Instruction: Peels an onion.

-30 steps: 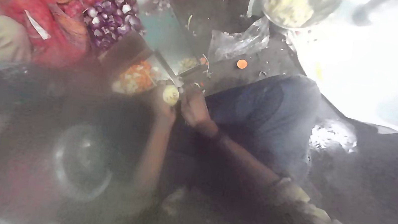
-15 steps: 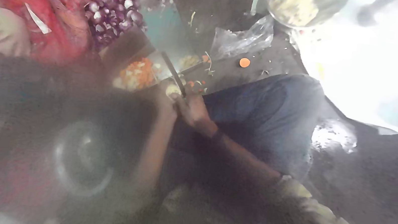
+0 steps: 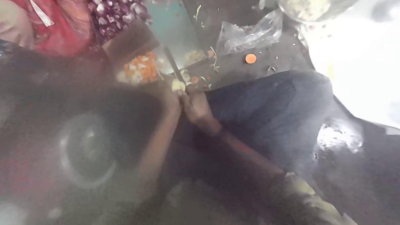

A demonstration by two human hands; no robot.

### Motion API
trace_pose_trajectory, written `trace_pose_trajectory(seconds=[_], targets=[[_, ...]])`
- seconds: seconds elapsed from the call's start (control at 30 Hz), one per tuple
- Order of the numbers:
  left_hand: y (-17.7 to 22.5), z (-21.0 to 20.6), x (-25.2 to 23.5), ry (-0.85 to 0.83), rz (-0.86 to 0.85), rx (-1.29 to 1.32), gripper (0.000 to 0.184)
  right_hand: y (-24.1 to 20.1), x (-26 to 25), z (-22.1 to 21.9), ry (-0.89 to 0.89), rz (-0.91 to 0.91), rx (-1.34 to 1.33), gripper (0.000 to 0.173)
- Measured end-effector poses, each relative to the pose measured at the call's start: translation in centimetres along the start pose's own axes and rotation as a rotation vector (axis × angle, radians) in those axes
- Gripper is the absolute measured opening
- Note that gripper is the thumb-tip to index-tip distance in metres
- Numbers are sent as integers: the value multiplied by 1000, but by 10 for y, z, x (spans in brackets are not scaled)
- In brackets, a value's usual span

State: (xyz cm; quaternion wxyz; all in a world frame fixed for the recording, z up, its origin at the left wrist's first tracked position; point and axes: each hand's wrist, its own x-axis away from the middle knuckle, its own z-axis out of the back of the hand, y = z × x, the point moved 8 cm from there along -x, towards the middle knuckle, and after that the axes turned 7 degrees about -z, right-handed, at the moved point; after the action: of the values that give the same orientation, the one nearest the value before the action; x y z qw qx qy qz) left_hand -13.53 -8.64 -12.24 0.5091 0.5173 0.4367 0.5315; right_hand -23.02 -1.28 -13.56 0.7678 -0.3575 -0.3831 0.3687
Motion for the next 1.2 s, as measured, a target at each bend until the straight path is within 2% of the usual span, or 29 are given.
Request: trace_pose_trajectory(seconds=[0.07,0.13,0.23,0.33,0.4,0.43,0.47,0.5,0.57,0.63,0.7,0.8,0.9,0.97,1.03,1.07,1.13,1.2], targets=[[20,5,6,-21,-247,-105,24,-7,5,-3,39,58,-66,47],[32,4,6,0,-437,-63,29,-11,7,-3,73,122,-127,55],[33,-3,10,-65,-500,79,43,-14,7,9,74,165,-186,55],[33,-20,9,-231,-386,380,42,-15,-4,30,36,220,-80,49],[34,-29,2,-318,-145,704,57,-15,-14,41,46,292,42,52],[33,-30,-3,-325,-9,761,65,-13,-18,42,61,332,99,55],[29,-28,-6,-317,92,783,65,-11,-21,41,63,365,146,60],[22,-26,-9,-295,153,770,57,-9,-22,38,58,380,190,63],[10,-22,-10,-209,204,658,51,-8,-24,31,14,365,250,62],[10,-17,-11,-95,122,558,47,-11,-21,25,-19,315,275,58],[12,-7,-11,15,2,448,54,-15,-14,18,-18,286,222,54],[24,12,-7,137,-279,86,65,-14,-4,0,-115,150,-33,52],[55,15,9,163,-582,-89,53,-22,3,-2,-120,151,-243,48],[57,14,19,147,-637,-112,46,-16,2,-5,-117,157,-288,49],[51,4,10,50,-494,113,48,-14,-7,2,-108,179,-262,50],[44,-1,2,-22,-400,330,60,-15,-10,9,-103,192,-228,49],[32,-12,-9,-110,-97,671,63,-19,-13,24,-84,252,-126,47],[23,-18,-12,-169,47,718,59,-17,-17,30,-69,333,-44,47]])
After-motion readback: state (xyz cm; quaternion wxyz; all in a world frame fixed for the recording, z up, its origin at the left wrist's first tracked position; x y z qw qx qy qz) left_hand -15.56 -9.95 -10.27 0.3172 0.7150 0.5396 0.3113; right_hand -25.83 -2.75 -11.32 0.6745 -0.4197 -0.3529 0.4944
